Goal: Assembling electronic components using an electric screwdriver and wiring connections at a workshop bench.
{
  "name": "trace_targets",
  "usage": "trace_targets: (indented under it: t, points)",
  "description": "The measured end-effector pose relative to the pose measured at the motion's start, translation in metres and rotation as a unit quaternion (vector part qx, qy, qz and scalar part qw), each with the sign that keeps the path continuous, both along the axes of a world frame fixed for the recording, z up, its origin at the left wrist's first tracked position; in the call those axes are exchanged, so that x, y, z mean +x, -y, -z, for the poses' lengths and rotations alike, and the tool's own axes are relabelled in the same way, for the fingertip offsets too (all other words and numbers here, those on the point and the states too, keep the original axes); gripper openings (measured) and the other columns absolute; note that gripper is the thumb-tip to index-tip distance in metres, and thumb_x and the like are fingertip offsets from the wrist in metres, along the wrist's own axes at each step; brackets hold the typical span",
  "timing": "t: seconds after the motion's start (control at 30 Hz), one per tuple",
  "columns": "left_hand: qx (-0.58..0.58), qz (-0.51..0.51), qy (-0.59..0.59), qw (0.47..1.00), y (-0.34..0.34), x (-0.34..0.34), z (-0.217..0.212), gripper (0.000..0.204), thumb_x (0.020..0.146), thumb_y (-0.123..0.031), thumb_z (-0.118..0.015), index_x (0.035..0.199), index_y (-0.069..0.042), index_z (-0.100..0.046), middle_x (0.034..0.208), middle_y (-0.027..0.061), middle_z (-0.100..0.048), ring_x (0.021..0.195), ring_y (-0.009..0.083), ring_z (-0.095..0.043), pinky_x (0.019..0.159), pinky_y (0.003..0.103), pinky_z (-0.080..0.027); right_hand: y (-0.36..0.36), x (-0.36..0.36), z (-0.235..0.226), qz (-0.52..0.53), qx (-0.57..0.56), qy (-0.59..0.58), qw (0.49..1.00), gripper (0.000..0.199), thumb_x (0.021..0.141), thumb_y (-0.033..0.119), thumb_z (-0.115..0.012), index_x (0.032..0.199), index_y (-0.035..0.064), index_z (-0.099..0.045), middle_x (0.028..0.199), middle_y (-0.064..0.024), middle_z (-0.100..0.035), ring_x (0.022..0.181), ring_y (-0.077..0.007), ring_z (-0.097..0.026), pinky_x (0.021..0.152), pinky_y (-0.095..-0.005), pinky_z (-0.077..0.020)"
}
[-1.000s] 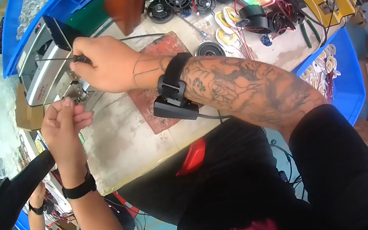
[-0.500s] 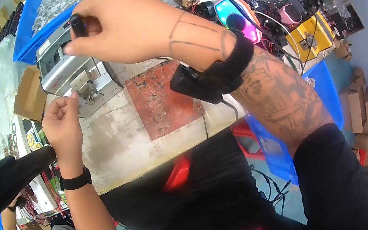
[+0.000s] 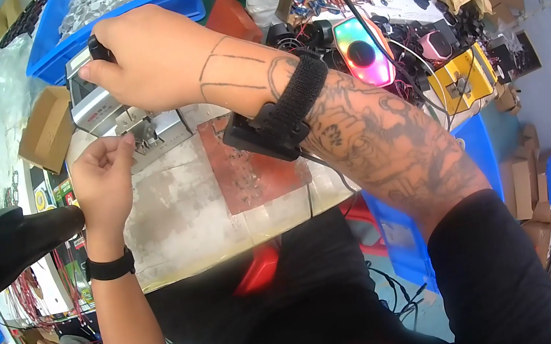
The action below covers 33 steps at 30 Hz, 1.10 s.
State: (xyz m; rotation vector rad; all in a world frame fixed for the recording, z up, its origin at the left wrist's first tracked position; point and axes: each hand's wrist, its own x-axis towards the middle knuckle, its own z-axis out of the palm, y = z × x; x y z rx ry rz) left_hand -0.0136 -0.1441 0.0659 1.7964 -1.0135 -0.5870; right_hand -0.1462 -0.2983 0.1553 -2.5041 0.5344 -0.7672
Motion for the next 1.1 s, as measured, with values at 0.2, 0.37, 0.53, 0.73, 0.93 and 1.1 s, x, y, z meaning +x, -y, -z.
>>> trace_targets:
  t: [0.2,0.37,0.53,0.73,0.93,1.1]
  points:
    - [0.006,0.005,-0.016,1.000,0.000,0.001,0.000,0.023,0.097,-0.016,-0.074,0.088,0.005,-0.071,0.069,-0.0008,-0.065,0.062,0.0021,-0.053,0.057,0.020,-0.039,0.002,0.003,0.005,0.006,-0.027,0.000,1.000,0.043,0.097,0.036,-0.063,0.093,-0.0059,-0.066,0.083,-0.0270,-0.069,0.084,-0.0444,-0.069,0.077,-0.0492,-0.0544]
    - [-0.004,0.012,-0.029,1.000,0.000,0.003,0.005,0.021,0.097,-0.015,-0.073,0.089,0.005,-0.070,0.071,-0.0006,-0.066,0.063,0.0019,-0.053,0.058,0.020,-0.040,0.003,0.002,0.004,0.002,-0.022,0.012,1.000,0.042,0.097,0.036,-0.064,0.092,-0.0060,-0.066,0.083,-0.0272,-0.069,0.084,-0.0442,-0.069,0.078,-0.0493,-0.0545]
    - [-0.005,0.015,-0.024,1.000,0.000,0.002,0.005,0.022,0.098,-0.015,-0.073,0.089,0.005,-0.070,0.071,-0.0012,-0.065,0.063,0.0016,-0.053,0.058,0.020,-0.040,0.003,0.004,0.008,0.006,-0.023,0.014,1.000,0.040,0.096,0.035,-0.064,0.092,-0.0051,-0.067,0.082,-0.0254,-0.069,0.083,-0.0438,-0.069,0.077,-0.0487,-0.0549]
    - [-0.011,0.020,-0.032,0.999,-0.001,0.003,0.004,0.022,0.098,-0.015,-0.073,0.087,0.004,-0.070,0.070,-0.0019,-0.064,0.063,0.0014,-0.052,0.057,0.020,-0.039,0.009,0.007,0.009,-0.014,-0.069,0.022,0.997,0.038,0.095,0.035,-0.065,0.090,-0.0023,-0.069,0.082,-0.0241,-0.070,0.082,-0.0420,-0.070,0.076,-0.0475,-0.0558]
    - [-0.003,0.018,0.005,1.000,-0.001,0.004,0.002,0.023,0.096,-0.018,-0.073,0.087,0.003,-0.071,0.068,0.0015,-0.067,0.061,0.0045,-0.055,0.058,0.023,-0.043,0.005,0.010,-0.032,-0.037,-0.131,-0.103,0.985,0.035,0.087,0.032,-0.065,0.085,-0.0021,-0.073,0.084,-0.0253,-0.072,0.081,-0.0394,-0.072,0.076,-0.0477,-0.0574]
    - [0.013,0.009,0.022,1.000,0.000,0.003,0.002,0.024,0.095,-0.021,-0.074,0.087,0.002,-0.072,0.068,0.0050,-0.070,0.060,0.0079,-0.060,0.061,0.027,-0.047,-0.017,0.023,-0.047,0.020,-0.220,-0.208,0.953,0.023,0.083,0.020,-0.062,0.081,0.0026,-0.077,0.081,-0.0219,-0.073,0.079,-0.0372,-0.073,0.071,-0.0468,-0.0581]
